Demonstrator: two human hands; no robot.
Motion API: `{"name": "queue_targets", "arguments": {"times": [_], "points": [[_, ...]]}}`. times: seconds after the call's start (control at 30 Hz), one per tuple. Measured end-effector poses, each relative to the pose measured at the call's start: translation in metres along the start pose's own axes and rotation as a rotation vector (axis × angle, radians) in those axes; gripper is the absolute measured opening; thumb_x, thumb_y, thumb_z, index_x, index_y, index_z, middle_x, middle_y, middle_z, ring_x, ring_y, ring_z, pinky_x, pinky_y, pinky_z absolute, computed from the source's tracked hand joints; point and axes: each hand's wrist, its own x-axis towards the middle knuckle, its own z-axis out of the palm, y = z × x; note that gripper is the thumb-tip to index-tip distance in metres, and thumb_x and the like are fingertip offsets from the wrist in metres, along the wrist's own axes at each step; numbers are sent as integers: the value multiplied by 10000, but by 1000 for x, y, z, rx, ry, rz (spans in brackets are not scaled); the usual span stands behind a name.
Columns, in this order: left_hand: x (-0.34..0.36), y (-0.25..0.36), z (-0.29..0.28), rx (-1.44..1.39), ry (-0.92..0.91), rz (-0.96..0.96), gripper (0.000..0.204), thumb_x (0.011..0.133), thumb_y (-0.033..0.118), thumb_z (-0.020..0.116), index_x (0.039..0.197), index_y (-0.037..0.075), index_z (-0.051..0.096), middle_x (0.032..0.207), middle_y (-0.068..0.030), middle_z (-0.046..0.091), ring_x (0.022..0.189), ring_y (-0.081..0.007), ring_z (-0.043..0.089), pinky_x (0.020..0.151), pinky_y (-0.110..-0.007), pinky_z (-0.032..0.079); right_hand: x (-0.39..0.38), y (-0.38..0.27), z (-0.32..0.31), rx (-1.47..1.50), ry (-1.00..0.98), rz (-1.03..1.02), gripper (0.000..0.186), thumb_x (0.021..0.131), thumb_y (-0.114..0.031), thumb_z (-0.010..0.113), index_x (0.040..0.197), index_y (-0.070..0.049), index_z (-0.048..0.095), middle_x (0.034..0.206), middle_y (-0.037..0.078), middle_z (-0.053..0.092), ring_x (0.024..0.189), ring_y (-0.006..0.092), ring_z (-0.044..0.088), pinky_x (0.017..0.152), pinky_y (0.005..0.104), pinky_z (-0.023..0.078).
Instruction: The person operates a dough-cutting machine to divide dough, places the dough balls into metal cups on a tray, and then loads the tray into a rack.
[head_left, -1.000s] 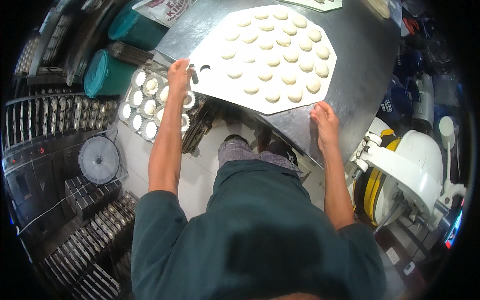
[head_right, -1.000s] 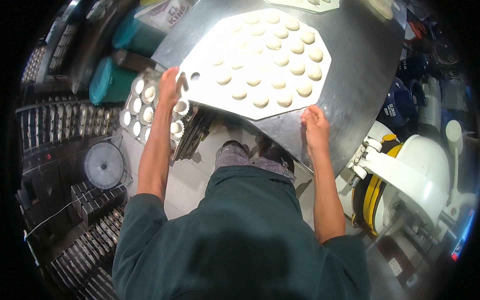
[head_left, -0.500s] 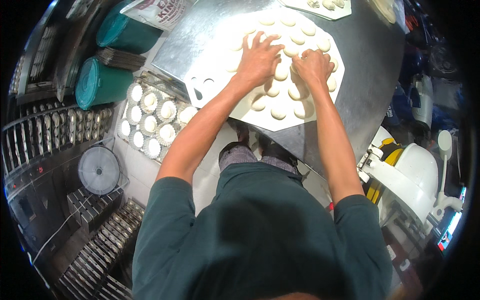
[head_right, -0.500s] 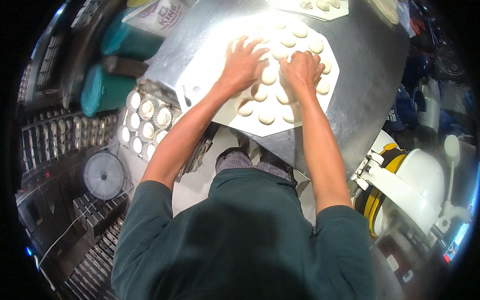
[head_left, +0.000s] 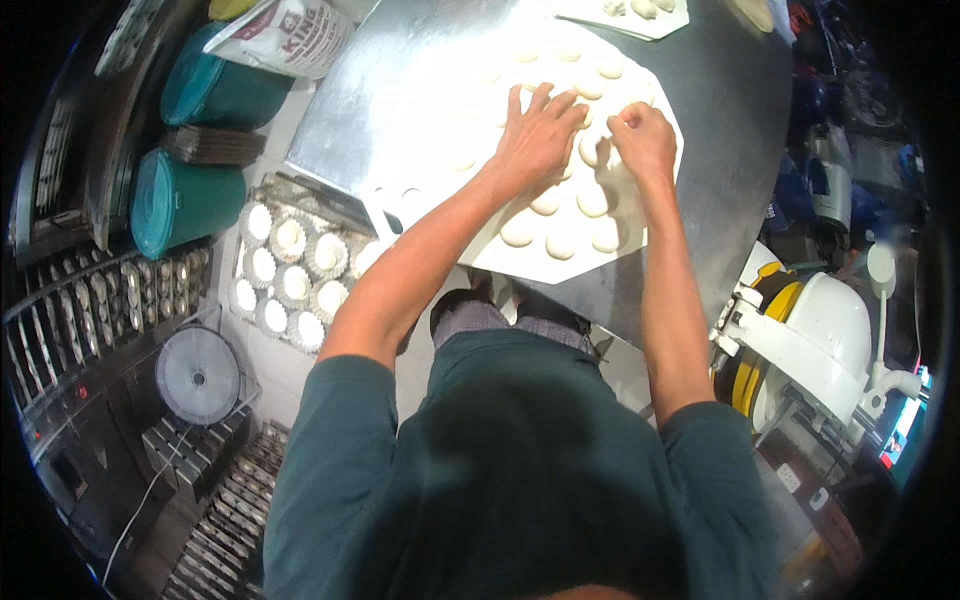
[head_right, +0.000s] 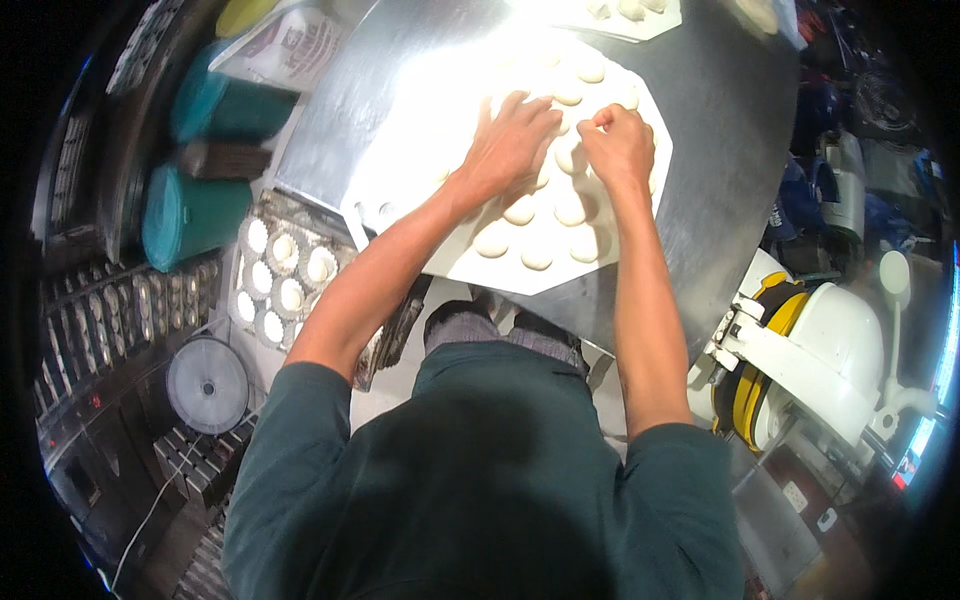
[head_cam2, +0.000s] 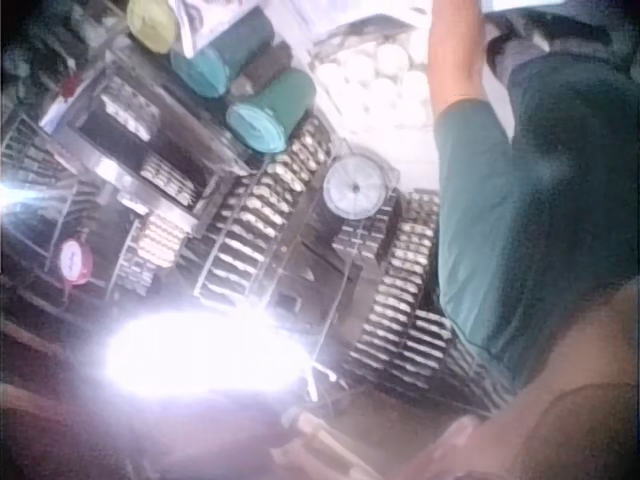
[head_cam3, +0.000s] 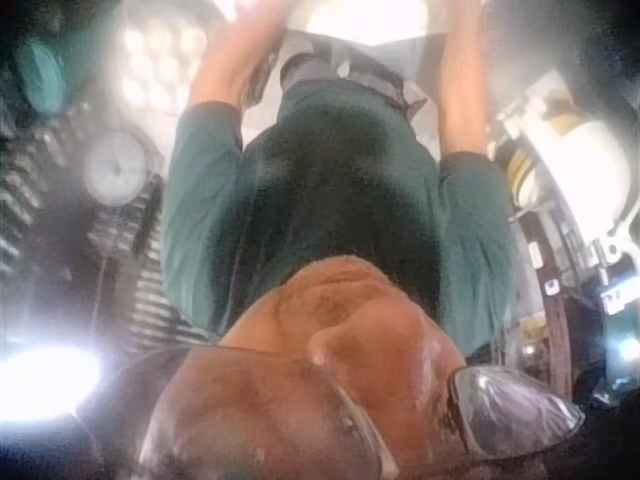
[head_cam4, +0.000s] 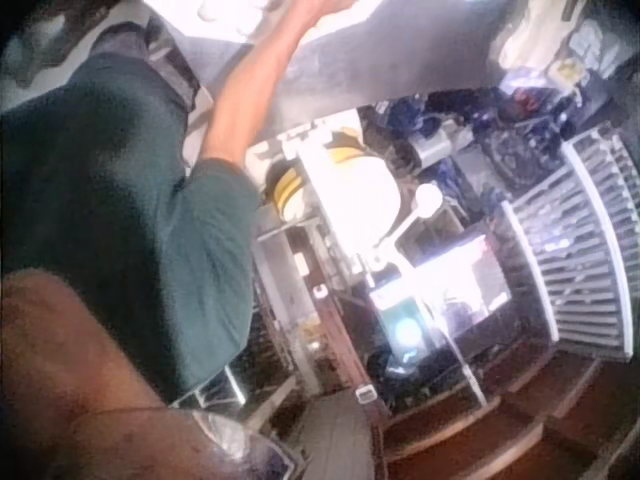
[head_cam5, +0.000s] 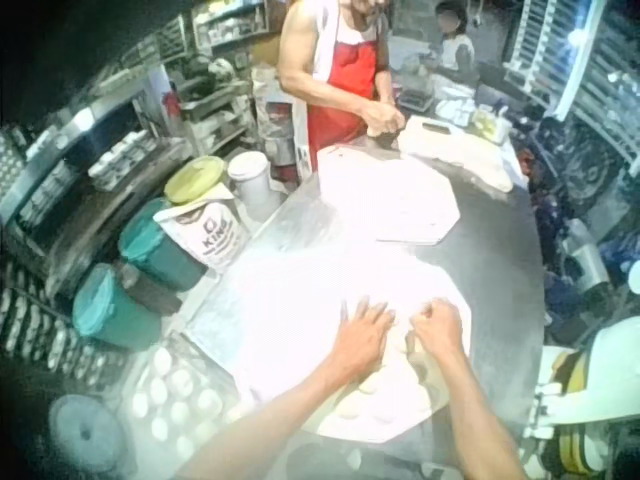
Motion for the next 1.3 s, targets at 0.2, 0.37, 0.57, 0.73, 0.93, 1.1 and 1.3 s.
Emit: {"name": "queue_targets", "arguments": {"times": [0.2, 0.37, 0.57, 0.73, 0.93, 1.1, 1.3], "points": [[-15, 11, -22, -132, 123, -55, 412, 890, 120, 648, 1300, 102, 611, 1419, -146, 527, 1359, -354, 435, 1094, -620, 285, 12, 22, -87, 970, 239, -281, 115, 902, -69, 702, 979, 3, 656, 834, 44, 683, 736, 125, 665, 695, 283, 555], [-57, 11, -48, -163, 211, -156, 325, 879, 70, 630, 1203, 75, 658, 1356, -152, 577, 1312, -363, 487, 1101, -569, 302, 53, 4, -149, 810, 678, -507, 135, 963, -78, 649, 1052, 23, 656, 891, 71, 698, 751, 136, 684, 729, 281, 564], [-79, 11, -61, -117, 353, -201, 282, 877, 38, 607, 1149, 50, 683, 1266, -157, 625, 1215, -361, 547, 1045, -502, 366, 226, 99, -170, -203, 477, -216, 449, 1019, -408, 544, 1264, -59, 683, 1050, 106, 765, 898, 221, 742, 850, 332, 545], [-110, 6, -56, -105, 445, -343, 234, 875, 41, 644, 1103, 45, 693, 1149, -140, 679, 1109, -339, 599, 980, -451, 429, 168, 99, -102, 51, 78, -473, 354, 1033, -311, 545, 1207, -61, 724, 1016, 111, 771, 892, 164, 733, 826, 293, 547], [-29, 24, -26, -152, 357, -278, 256, 842, 103, 714, 1097, 86, 703, 1064, -99, 695, 1059, -322, 588, 911, -454, 430, 43, 56, -31, -110, -424, -921, 342, 874, -186, 743, 1181, -40, 696, 1127, 145, 706, 1028, 314, 634, 905, 417, 509], [41, 31, -10, 53, -50, -364, 337, 884, 275, 693, 1148, 66, 698, 1077, -162, 673, 1050, -351, 601, 899, -486, 442, 27, 47, -11, -71, -364, -738, 224, 817, -146, 756, 990, -25, 680, 962, 168, 640, 960, 344, 584, 870, 454, 484], [54, 27, -2, -35, -113, -436, 419, 802, 266, 770, 1131, 36, 651, 1094, -173, 659, 1080, -344, 605, 900, -474, 471, 18, 48, -12, 87, -491, -650, 226, 779, -44, 725, 950, -37, 579, 992, 170, 592, 962, 360, 566, 861, 457, 465]]}}
